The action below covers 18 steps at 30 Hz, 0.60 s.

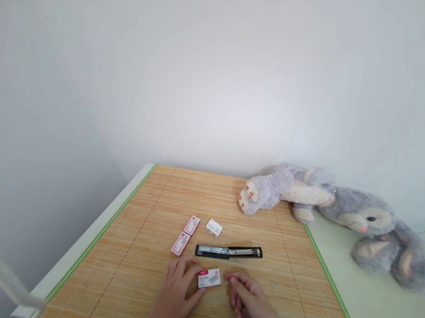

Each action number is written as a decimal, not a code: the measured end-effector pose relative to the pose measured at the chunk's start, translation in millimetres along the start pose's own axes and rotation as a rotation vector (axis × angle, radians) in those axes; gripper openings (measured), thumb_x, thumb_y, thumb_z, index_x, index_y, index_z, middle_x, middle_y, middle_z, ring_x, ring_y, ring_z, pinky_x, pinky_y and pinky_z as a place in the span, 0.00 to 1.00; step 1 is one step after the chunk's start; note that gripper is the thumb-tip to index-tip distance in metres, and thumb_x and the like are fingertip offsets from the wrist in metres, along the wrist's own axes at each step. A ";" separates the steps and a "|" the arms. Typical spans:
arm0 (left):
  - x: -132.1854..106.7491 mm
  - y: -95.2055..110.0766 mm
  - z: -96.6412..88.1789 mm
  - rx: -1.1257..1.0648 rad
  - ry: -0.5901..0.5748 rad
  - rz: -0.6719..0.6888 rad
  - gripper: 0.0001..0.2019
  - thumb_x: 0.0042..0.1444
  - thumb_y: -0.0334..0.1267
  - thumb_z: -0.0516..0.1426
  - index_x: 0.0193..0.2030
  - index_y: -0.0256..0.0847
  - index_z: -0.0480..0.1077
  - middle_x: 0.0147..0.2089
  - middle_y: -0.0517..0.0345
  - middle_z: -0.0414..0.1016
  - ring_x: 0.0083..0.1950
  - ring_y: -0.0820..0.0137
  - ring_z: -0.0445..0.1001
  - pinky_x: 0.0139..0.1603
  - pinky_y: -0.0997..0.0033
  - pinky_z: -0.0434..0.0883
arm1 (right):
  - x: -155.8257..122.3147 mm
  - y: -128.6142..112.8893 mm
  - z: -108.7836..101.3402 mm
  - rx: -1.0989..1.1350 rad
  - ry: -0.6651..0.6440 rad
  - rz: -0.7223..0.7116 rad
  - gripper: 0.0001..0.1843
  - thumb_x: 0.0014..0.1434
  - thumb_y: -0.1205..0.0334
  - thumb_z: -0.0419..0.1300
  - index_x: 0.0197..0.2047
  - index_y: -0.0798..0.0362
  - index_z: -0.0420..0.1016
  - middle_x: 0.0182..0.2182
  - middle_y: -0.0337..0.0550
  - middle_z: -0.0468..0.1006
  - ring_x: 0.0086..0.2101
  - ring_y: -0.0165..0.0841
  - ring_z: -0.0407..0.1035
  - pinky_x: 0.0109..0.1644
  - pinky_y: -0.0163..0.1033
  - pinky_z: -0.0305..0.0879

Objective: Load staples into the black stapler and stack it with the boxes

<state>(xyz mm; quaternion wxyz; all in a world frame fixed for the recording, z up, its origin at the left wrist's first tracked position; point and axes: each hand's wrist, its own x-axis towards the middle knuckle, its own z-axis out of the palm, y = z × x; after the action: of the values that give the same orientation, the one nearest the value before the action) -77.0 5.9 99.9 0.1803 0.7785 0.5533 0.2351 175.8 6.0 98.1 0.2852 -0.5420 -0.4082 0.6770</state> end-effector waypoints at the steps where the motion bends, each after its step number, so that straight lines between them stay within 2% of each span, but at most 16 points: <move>1: 4.8 3.7 0.7 -0.027 -0.016 0.014 0.16 0.61 0.43 0.62 0.56 0.55 0.74 0.60 0.54 0.70 0.63 0.56 0.68 0.63 0.52 0.69 | 2.4 1.9 5.9 -0.009 -0.027 -0.008 0.38 0.55 0.24 0.57 0.49 0.51 0.70 0.23 0.29 0.68 0.14 0.22 0.55 0.17 0.30 0.47; 3: 13.5 10.3 3.3 -0.068 -0.035 0.037 0.17 0.60 0.43 0.63 0.56 0.55 0.74 0.59 0.54 0.70 0.62 0.56 0.68 0.63 0.53 0.68 | 7.2 4.2 8.7 -0.053 -0.015 -0.062 0.35 0.57 0.26 0.57 0.48 0.51 0.70 0.22 0.28 0.64 0.15 0.22 0.51 0.18 0.31 0.46; 4: 17.0 12.3 4.7 -0.080 -0.037 0.045 0.18 0.59 0.42 0.64 0.57 0.55 0.73 0.59 0.53 0.70 0.62 0.56 0.68 0.63 0.53 0.68 | 8.9 4.1 6.1 -0.102 0.033 -0.106 0.33 0.58 0.29 0.58 0.46 0.51 0.71 0.22 0.28 0.63 0.17 0.23 0.52 0.20 0.32 0.47; 6: 22.1 13.6 5.8 -0.089 -0.036 0.052 0.23 0.56 0.43 0.66 0.59 0.54 0.72 0.60 0.52 0.70 0.63 0.54 0.67 0.63 0.51 0.67 | 9.8 1.5 -2.7 -0.253 0.171 -0.202 0.27 0.59 0.36 0.61 0.46 0.52 0.72 0.22 0.29 0.62 0.21 0.27 0.57 0.25 0.33 0.53; 8: 25.4 11.7 3.3 -0.084 -0.040 0.055 0.26 0.53 0.45 0.68 0.59 0.53 0.72 0.60 0.51 0.69 0.63 0.53 0.67 0.62 0.51 0.67 | 8.0 -4.2 -9.8 -0.416 0.234 -0.270 0.23 0.59 0.46 0.64 0.52 0.51 0.72 0.23 0.29 0.63 0.25 0.30 0.62 0.30 0.35 0.56; 10: 28.1 7.9 -2.8 -0.069 -0.060 0.065 0.23 0.53 0.46 0.69 0.56 0.53 0.74 0.59 0.52 0.70 0.62 0.53 0.68 0.62 0.51 0.67 | 5.2 -11.7 -10.9 -0.544 0.175 -0.301 0.25 0.58 0.56 0.65 0.59 0.48 0.71 0.24 0.30 0.67 0.27 0.31 0.65 0.33 0.35 0.58; 12: 30.3 3.1 -10.6 -0.048 -0.089 0.085 0.18 0.53 0.47 0.69 0.50 0.52 0.76 0.57 0.54 0.71 0.60 0.54 0.69 0.61 0.52 0.66 | 2.9 -19.3 -7.7 -0.642 0.107 -0.329 0.25 0.58 0.61 0.63 0.60 0.44 0.73 0.26 0.31 0.70 0.29 0.32 0.67 0.35 0.35 0.58; 15: 30.6 -5.7 -21.0 -0.034 -0.111 0.093 0.16 0.53 0.47 0.69 0.47 0.51 0.76 0.55 0.54 0.72 0.60 0.55 0.69 0.61 0.53 0.66 | 0.9 -27.2 -4.6 -0.720 0.104 -0.345 0.21 0.58 0.63 0.61 0.56 0.43 0.77 0.26 0.32 0.71 0.29 0.32 0.68 0.35 0.35 0.57; 18: 26.9 -13.4 -25.8 -0.037 -0.105 0.074 0.18 0.53 0.46 0.69 0.49 0.51 0.75 0.58 0.54 0.71 0.62 0.55 0.67 0.63 0.53 0.66 | 0.8 -31.1 -6.2 -0.704 0.116 -0.343 0.22 0.58 0.62 0.62 0.57 0.44 0.76 0.27 0.32 0.71 0.30 0.33 0.69 0.35 0.35 0.58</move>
<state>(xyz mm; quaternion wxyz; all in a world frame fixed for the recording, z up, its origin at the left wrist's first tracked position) -94.6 36.2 118.3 0.2149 0.8061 0.5096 0.2107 179.8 23.8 124.0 0.2138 -0.5679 -0.6831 0.4063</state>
